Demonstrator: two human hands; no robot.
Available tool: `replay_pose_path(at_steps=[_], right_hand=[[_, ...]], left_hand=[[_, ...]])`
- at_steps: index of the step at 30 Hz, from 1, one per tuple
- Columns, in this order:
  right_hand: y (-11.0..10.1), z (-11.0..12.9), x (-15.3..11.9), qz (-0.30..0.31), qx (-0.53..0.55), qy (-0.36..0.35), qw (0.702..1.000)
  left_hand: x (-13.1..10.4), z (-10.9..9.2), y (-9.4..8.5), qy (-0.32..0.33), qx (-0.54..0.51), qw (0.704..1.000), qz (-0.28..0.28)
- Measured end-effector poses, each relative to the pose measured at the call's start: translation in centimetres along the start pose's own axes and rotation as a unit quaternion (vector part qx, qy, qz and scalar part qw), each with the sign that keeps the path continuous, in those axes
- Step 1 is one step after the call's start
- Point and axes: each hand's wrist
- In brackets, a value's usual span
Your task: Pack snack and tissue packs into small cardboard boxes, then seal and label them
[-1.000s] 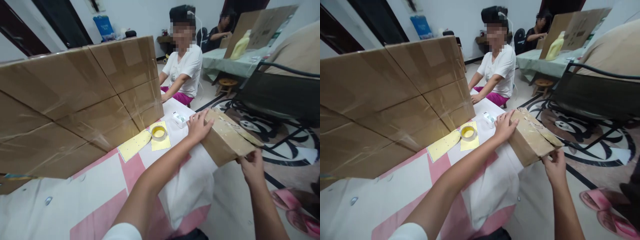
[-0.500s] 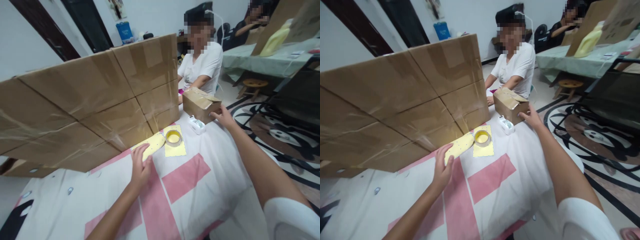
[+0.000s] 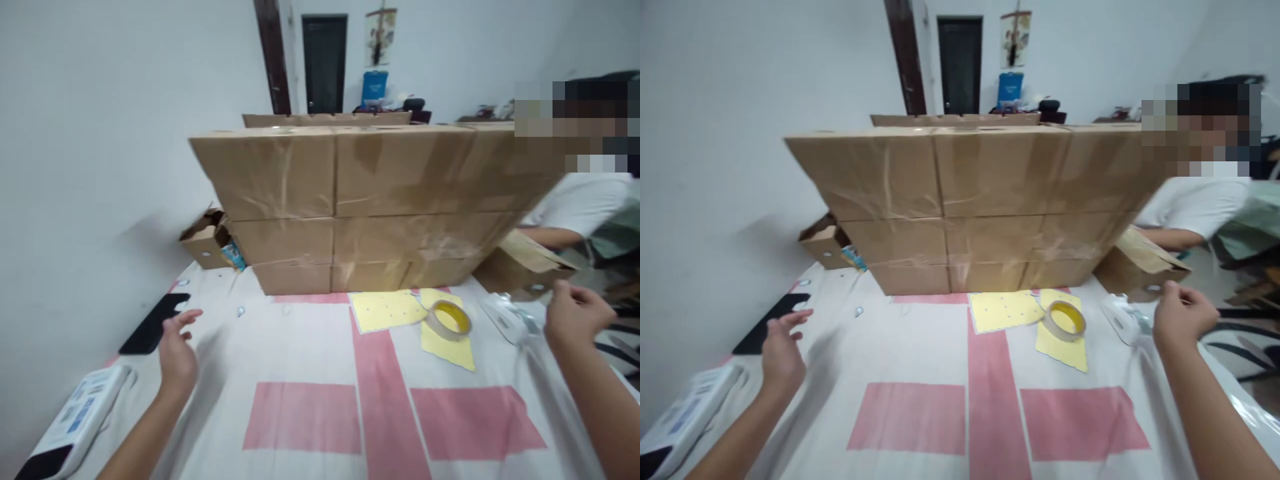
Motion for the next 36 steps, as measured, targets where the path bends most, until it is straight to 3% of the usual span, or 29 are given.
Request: replay_pose_path(at_steps=[2, 4, 5, 8, 9, 11, 12, 13, 16, 19, 21, 24, 28, 32, 36], right_hand=[[1.4, 3.6, -3.3, -0.054, 0.013, -0.009, 0.998], [4.0, 8.0, -7.7, -0.030, 0.038, -0.084, 0.995], [5.7, 10.5, -10.3, 0.024, 0.061, -0.154, 0.986], [12.6, 17.9, -19.2, 0.154, 0.077, -0.271, 0.947], [15.2, 20.3, -22.3, 0.209, 0.083, -0.309, 0.924], [20.7, 25.4, -28.1, 0.373, 0.111, -0.374, 0.842], [23.5, 27.9, -30.7, 0.422, 0.115, -0.383, 0.814], [26.3, 30.5, -33.0, 0.446, 0.100, -0.376, 0.806], [33.8, 37.9, -37.6, 0.454, -0.031, -0.316, 0.832], [39.1, 43.5, -38.9, 0.448, -0.149, -0.255, 0.844], [41.2, 45.5, -38.5, 0.442, -0.162, -0.246, 0.847], [42.3, 46.2, -37.4, 0.427, -0.156, -0.240, 0.858], [39.9, 44.5, -37.0, 0.408, -0.109, -0.247, 0.872], [34.0, 40.6, -37.4, 0.405, -0.035, -0.268, 0.873], [26.4, 33.8, -36.6, 0.415, 0.020, -0.279, 0.866]], left_hand=[[4.2, 1.4, 0.5, -0.002, 0.007, 1.000, -0.019], [8.5, 2.3, 2.1, 0.008, 0.024, 1.000, -0.011], [10.6, 2.6, 3.2, 0.012, 0.038, 0.999, -0.009], [16.0, 3.0, 6.5, 0.027, 0.095, 0.995, -0.001], [17.4, 3.0, 7.3, 0.032, 0.112, 0.993, 0.010], [19.6, 3.2, 8.4, 0.030, 0.138, 0.989, 0.040], [20.4, 3.4, 8.6, 0.023, 0.150, 0.987, 0.053], [21.0, 3.5, 8.6, 0.014, 0.161, 0.985, 0.063], [22.2, 4.1, 7.9, -0.008, 0.192, 0.978, 0.080], [23.5, 4.6, 6.9, -0.025, 0.210, 0.972, 0.102], [24.4, 4.8, 6.4, -0.048, 0.212, 0.969, 0.116], [25.6, 4.7, 6.3, -0.083, 0.211, 0.966, 0.125], [25.7, 3.9, 6.6, -0.107, 0.228, 0.960, 0.124], [24.6, 3.0, 6.6, -0.071, 0.274, 0.952, 0.117], [23.6, 2.1, 6.8, 0.064, 0.305, 0.939, 0.143]])
Point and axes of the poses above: each hand's wrist, its own x-axis towards the middle knuckle, its own y-axis out of the palm, z = x × y, and after that the axes turned 10 degrees about y, right-handed
